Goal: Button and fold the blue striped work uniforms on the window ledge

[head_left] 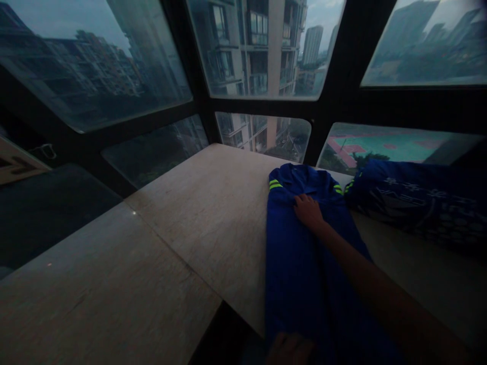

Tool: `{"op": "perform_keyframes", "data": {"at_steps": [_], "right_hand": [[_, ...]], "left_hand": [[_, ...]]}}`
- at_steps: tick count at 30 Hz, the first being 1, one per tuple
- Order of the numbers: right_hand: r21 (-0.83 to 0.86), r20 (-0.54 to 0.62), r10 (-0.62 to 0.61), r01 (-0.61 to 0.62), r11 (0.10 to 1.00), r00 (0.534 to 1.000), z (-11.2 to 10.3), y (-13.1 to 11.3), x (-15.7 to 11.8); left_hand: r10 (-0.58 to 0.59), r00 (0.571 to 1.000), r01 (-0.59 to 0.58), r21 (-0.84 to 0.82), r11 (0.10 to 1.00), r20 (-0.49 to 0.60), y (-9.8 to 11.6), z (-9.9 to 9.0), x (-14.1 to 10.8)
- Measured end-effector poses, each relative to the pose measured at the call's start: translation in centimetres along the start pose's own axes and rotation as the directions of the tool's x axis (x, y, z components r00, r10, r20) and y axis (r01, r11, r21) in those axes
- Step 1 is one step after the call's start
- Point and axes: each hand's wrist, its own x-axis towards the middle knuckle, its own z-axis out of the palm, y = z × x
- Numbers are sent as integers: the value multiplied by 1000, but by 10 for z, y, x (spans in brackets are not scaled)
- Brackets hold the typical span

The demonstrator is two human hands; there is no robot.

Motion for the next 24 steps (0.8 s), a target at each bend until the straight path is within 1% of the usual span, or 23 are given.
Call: {"op": "perform_keyframes", "data": {"at_steps": [2, 4, 6, 7, 8, 10, 12, 15, 18, 21, 24], "right_hand": [[-11, -65, -50, 49, 999, 997, 0, -11, -3], [-3, -114, -168, 168, 986, 979, 1, -21, -5], [18, -122, -261, 265, 964, 958, 8, -28, -6], [27, -106, -271, 275, 961, 957, 14, -29, -8], [28, -83, -261, 264, 964, 962, 20, -29, -9], [16, -36, -221, 221, 975, 975, 35, -25, -12], [1, -13, -209, 209, 978, 978, 48, -20, -15], [-2, -41, -219, 219, 976, 975, 59, -16, -17], [8, -62, -214, 215, 977, 975, 61, -16, -17], [13, -47, -204, 205, 979, 978, 59, -16, -14], [27, -15, -196, 197, 980, 980, 56, -19, -7]], "left_hand": [[97, 994, -94, -58, 994, 53, -3, -25, 7], [187, 981, -181, -91, 979, 61, -4, -59, 19], [178, 983, -175, -70, 982, 37, -3, -90, 35], [155, 987, -153, -47, 987, 34, -3, -101, 43], [129, 991, -128, -24, 992, 40, -3, -107, 50], [103, 992, -103, 6, 995, 79, -6, -110, 61], [104, 987, -106, 6, 994, 119, -8, -105, 66], [111, 984, -111, -5, 994, 141, -11, -95, 66], [103, 985, -106, 12, 994, 135, -12, -91, 64], [102, 986, -107, 35, 994, 132, -15, -90, 67], [105, 986, -111, 41, 993, 131, -22, -91, 72]]}}
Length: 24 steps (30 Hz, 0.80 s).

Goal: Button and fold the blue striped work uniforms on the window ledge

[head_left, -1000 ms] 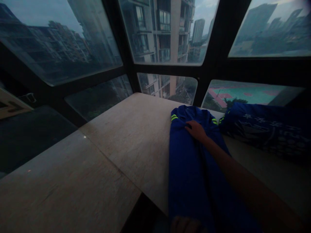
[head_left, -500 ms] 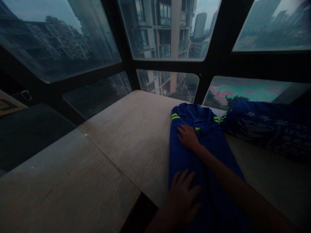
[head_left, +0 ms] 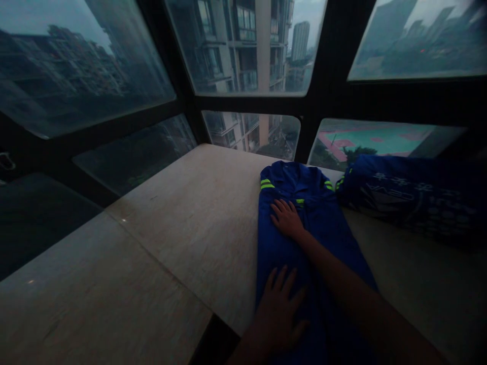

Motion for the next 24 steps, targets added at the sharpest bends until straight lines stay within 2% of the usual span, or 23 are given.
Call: {"op": "perform_keyframes", "data": {"at_steps": [6, 10, 16, 18, 20, 22, 24], "right_hand": [[55, 24, 24, -25, 998, 999, 1, -15, 27], [126, 9, 3, -4, 992, 1000, 4, -25, 41], [253, 10, -28, 25, 967, 1000, -13, -13, 44], [281, -2, -10, 11, 960, 1000, -25, -2, 28], [310, -28, 18, -8, 951, 999, -40, 10, -6], [361, -77, 56, -25, 932, 995, -54, 19, -59], [398, -129, 117, -57, 916, 985, -67, 21, -123]], "left_hand": [[-43, 999, 42, 44, 998, 14, -28, -10, 4], [-32, 999, 29, 93, 995, 25, -43, -17, 2], [-41, 999, 40, 105, 994, 3, -45, -17, 4], [-44, 999, 43, 101, 994, 7, -44, -19, 6], [-46, 999, 45, 101, 994, 6, -41, -23, 5], [-44, 999, 44, 108, 993, -1, -36, -29, 2], [-38, 999, 38, 121, 992, -7, -28, -31, -7]]}}
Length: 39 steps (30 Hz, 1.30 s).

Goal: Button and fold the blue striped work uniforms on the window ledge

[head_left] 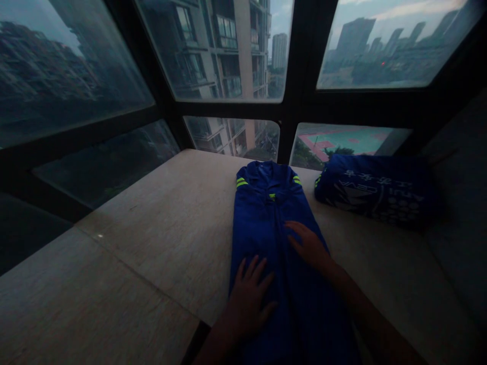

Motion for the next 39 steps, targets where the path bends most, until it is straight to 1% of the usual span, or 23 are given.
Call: {"op": "perform_keyframes", "data": {"at_steps": [2, 4, 6, 8, 9, 11, 13, 16, 19, 21, 22, 24, 25, 27, 29, 31, 33, 35, 37, 39], "right_hand": [[-54, -12, 22, -23, 998, 1000, -14, -8, -65], [-141, 24, -25, 28, 990, 999, -16, -22, -122], [-245, 56, -121, 131, 961, 991, -9, -38, -162], [-350, 77, -204, 218, 911, 976, 3, -51, -181], [-394, 84, -224, 239, 887, 971, 8, -55, -185], [-456, 88, -221, 236, 858, 971, 16, -60, -185], [-478, 86, -199, 215, 851, 976, 19, -61, -181], [-479, 74, -198, 209, 852, 977, 18, -62, -177], [-473, 26, -221, 207, 856, 975, 16, -63, -179], [-468, -3, -268, 236, 852, 963, 16, -66, -182], [-466, -8, -312, 273, 842, 950, 17, -67, -183], [-468, -6, -426, 374, 801, 905, 20, -71, -186], [-476, -7, -477, 417, 774, 879, 22, -73, -187], [-510, -16, -538, 456, 729, 843, 28, -77, -188], [-559, -43, -564, 448, 698, 825, 33, -81, -188], [-589, -86, -592, 438, 679, 801, 38, -84, -188], [-598, -127, -620, 439, 671, 774, 42, -86, -189], [-605, -148, -632, 436, 666, 760, 46, -87, -191], [-621, -154, -632, 422, 660, 760, 49, -88, -193], [-630, -155, -625, 411, 660, 766, 52, -88, -196]], "left_hand": [[2, 1000, -2, 10, 1000, 19, 10, 5, -12], [-2, 998, 1, 14, 1000, 57, 21, 20, -26], [-7, 996, 5, 20, 1000, 85, 30, 41, -37], [-5, 996, 2, 36, 999, 93, 36, 58, -44], [-9, 996, 5, 48, 999, 94, 37, 63, -45], [-19, 994, 12, 65, 998, 110, 40, 65, -44], [-41, 988, 31, 66, 997, 147, 44, 58, -41], [-62, 976, 55, 39, 998, 208, 48, 45, -39], [-18, 973, 28, -40, 999, 230, 43, 35, -44], [39, 973, -11, -127, 992, 226, 34, 27, -48], [65, 972, -26, -172, 985, 224, 29, 21, -49], [87, 974, -34, -242, 970, 208, 18, 8, -45], [81, 979, -31, -257, 966, 186, 13, 1, -39], [70, 993, -47, -224, 974, 96, 8, -13, -20], [117, 993, -116, -111, 987, 4, 7, -21, 8], [196, 980, -196, 24, 980, -28, 6, -23, 39], [251, 968, -247, 111, 963, -16, 3, -19, 66], [269, 963, -265, 147, 953, -12, -3, -10, 85], [275, 961, -270, 153, 951, -12, -10, 2, 95], [275, 961, -268, 151, 951, -21, -16, 13, 97]]}}
